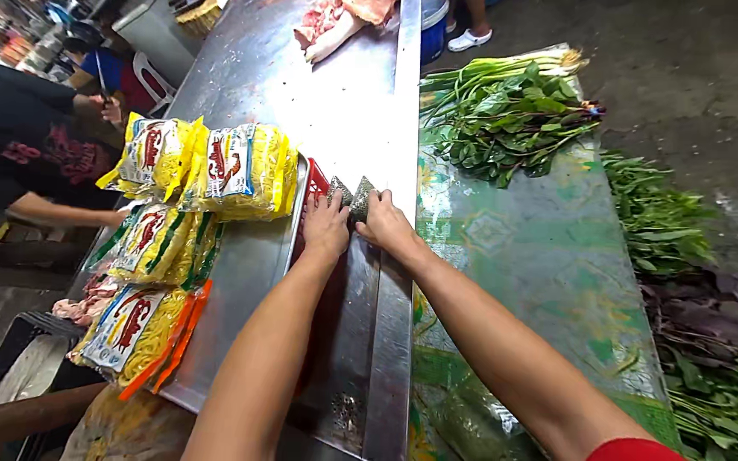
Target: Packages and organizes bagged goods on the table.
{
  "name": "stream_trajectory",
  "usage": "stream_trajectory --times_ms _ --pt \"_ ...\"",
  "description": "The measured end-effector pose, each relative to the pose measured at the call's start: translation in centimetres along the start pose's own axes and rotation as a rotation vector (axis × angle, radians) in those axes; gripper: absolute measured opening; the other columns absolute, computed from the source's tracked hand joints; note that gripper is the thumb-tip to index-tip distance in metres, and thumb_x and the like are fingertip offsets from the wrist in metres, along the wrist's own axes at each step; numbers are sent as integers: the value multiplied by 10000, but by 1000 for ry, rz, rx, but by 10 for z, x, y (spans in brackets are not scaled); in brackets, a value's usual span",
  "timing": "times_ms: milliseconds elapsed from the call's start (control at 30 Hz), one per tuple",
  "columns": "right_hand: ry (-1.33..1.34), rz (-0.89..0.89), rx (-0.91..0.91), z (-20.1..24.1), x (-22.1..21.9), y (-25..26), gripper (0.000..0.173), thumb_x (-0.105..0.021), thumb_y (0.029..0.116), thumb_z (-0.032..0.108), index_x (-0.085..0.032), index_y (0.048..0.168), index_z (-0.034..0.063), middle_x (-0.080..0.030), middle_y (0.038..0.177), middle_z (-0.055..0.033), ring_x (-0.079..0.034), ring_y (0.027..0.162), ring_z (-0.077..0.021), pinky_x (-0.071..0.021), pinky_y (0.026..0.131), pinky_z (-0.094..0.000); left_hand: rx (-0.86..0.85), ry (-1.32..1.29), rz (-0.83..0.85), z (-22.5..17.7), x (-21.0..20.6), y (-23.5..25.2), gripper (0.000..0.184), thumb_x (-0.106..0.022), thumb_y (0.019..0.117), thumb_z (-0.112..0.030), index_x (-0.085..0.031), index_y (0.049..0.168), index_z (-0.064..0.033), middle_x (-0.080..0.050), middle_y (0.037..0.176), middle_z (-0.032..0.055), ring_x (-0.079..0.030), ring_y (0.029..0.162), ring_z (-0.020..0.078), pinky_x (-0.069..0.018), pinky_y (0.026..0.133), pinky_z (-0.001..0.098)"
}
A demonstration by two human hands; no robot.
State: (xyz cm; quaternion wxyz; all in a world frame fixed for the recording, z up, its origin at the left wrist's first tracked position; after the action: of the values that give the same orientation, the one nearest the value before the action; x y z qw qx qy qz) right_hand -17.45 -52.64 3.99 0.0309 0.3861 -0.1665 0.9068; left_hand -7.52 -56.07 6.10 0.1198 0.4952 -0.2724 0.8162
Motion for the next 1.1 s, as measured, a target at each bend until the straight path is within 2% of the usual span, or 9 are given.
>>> stream_trajectory --times_ms 167,267,400,600,667,733,800,967,1100 --pt "-48 -206 135 -18 -8 2 612 -659 984 169 -421 1539 73 -490 1441 -260 -709 900 -422 -601 782 -563 -12 -29 56 -7 8 -7 425 -594 959 -202 -644 1379 -165 -322 1667 47 -394 1455 373 -187 1213 655" --pt "20 -301 259 -25 -9 -6 548 -712 943 121 -538 1462 96 -550 1405 -219 -708 876 -415 -601 739 -584 -8 -106 4 -11 15 -23 329 -599 956 -204 -709 1249 -105 -443 1594 62 -437 1430 325 -347 1154 562" --pt "19 -378 328 -24 -16 -17 466 -720 924 78 -606 1376 89 -588 1385 -181 -691 1045 -398 -595 838 -567 16 -188 -10 -5 2 -34 438 -578 974 -147 -575 1399 -37 -434 1589 133 -424 1455 318 -315 1207 503" --pt "206 -200 240 -37 -7 -3 594 -726 929 130 -520 1481 58 -565 1448 -191 -639 1216 -368 -522 1021 -558 24 -476 -166 -36 -2 -73 578 -622 955 -204 -482 1480 -7 -427 1581 185 -410 1468 324 -323 1215 487" --pt "578 -143 136 -60 3 -16 776 -771 919 205 -362 1547 2 -575 1433 -200 -700 1083 -293 -584 938 -477 28 -709 -239 -42 -10 -105 583 -624 972 -218 -466 1506 -48 -452 1573 147 -432 1458 305 -366 1197 505" --pt "981 -199 41 -99 18 -60 726 -707 963 162 -314 1562 44 -623 1339 -176 -732 935 -247 -631 824 -418 78 -908 -287 -38 -27 -144 587 -614 980 -240 -454 1526 -97 -517 1514 147 -500 1398 318 -429 1138 553" --pt "1058 -246 3 -153 34 -132 480 -583 1043 172 -432 1487 70 -663 1242 -117 -719 915 -188 -615 837 -374 105 -1005 -345 -38 -53 -186 547 -602 979 -238 -495 1496 -98 -578 1446 153 -558 1334 317 -462 1095 566" --pt "654 -245 -159 -279 22 -338 295 -599 999 230 -658 1238 67 -735 1021 -60 -727 847 -166 -634 795 -374 15 -1066 -474 -83 -84 -273 436 -565 966 -240 -625 1335 -15 -627 1379 168 -571 1328 244 -463 1117 412" --pt "420 -51 -157 -269 -26 -410 250 -594 1021 185 -745 1130 19 -733 1116 -100 -720 970 -143 -614 881 -322 -130 -1237 -516 -149 -61 -301 289 -542 990 -213 -717 1130 -30 -713 1176 134 -650 1183 185 -525 1036 346"
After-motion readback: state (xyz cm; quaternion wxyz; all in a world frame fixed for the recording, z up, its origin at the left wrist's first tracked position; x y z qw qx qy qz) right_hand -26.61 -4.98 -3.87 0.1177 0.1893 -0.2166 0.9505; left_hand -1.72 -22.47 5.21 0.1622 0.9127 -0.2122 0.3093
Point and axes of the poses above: each hand's wrist, its own y-axis towards the middle knuckle, its own x-axis out of the back of the hand, z = x × y, the point moved 7 cm from there along y, towards the middle knuckle
